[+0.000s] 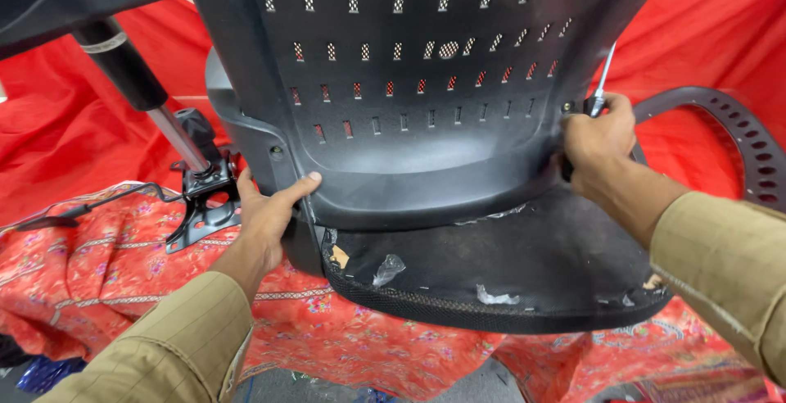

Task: The person uses a screwdriver to remove screws from the back of a black office chair. They detach the right armrest and then proceed to remove screws from the left armrest, continuing the disassembly process.

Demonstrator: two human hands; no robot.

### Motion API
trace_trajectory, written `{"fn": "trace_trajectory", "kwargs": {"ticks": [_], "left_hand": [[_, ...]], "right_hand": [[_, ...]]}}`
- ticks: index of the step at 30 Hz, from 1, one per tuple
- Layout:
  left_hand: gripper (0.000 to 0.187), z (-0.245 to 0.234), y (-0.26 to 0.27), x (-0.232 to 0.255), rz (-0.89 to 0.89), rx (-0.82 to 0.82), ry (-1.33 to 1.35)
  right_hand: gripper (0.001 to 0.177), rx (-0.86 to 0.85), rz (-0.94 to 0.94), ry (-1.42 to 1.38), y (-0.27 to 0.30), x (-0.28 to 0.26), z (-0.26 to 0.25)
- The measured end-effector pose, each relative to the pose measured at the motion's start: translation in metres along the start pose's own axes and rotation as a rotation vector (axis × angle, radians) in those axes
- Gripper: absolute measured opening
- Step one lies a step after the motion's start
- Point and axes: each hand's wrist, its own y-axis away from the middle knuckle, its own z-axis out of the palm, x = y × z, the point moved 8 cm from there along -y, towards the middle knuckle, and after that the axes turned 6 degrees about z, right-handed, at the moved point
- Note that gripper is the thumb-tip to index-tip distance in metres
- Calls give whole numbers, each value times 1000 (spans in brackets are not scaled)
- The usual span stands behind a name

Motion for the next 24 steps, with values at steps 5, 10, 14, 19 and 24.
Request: {"fn": "trace_trajectory", "kwargs": {"ticks": [5,10,14,19,24], "left_hand": [[105,-2,-6,0,132,-46,2],[90,-4,-21,-21,157,-73,57],[92,-5,-26,-27,136,-126,128],[92,-3,-23,-24,119,-196,159],[106,-8,-14,-12,58,-176,173]], "right_hand": [[44,-164,45,-198,69,18,16],[39,-339,125,-198,136,36,38],[41,-460,119,-175,175,31,71],[38,-641,235,-293,228,33,108],[35,-776,310,-141,294,36,132]]}}
